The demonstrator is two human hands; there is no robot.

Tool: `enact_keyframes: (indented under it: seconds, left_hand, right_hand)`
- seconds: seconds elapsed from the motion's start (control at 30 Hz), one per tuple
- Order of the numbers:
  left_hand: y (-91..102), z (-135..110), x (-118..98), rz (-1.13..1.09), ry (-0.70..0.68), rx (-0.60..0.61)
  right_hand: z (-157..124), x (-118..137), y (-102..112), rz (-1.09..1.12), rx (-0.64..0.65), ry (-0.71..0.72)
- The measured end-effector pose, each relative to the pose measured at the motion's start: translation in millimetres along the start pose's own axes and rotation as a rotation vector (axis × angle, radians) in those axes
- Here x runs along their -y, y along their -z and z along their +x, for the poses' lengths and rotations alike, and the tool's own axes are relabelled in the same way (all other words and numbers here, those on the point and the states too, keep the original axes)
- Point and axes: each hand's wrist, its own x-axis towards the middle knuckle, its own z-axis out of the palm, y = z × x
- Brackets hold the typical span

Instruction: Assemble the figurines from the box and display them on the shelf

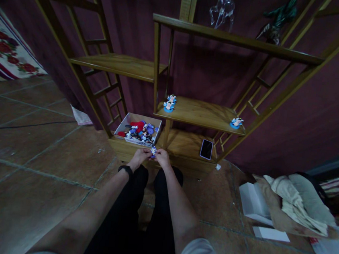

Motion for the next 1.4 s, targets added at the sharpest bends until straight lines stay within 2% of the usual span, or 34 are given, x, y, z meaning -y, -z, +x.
enact_keyframes:
  seconds: [1.03,1.4]
  left_hand:
    - [1.2,0.5,0.0,-0.050,-0.012,0.043]
    - [2.1,0.1,1.2,-0.052,0.017,0.054]
  right_hand:
    - [9.4,-9.1,1.8,-0.008,0.029,0.006]
    - [4.1,-2.6,2.7,0.039,0.027,-0.024]
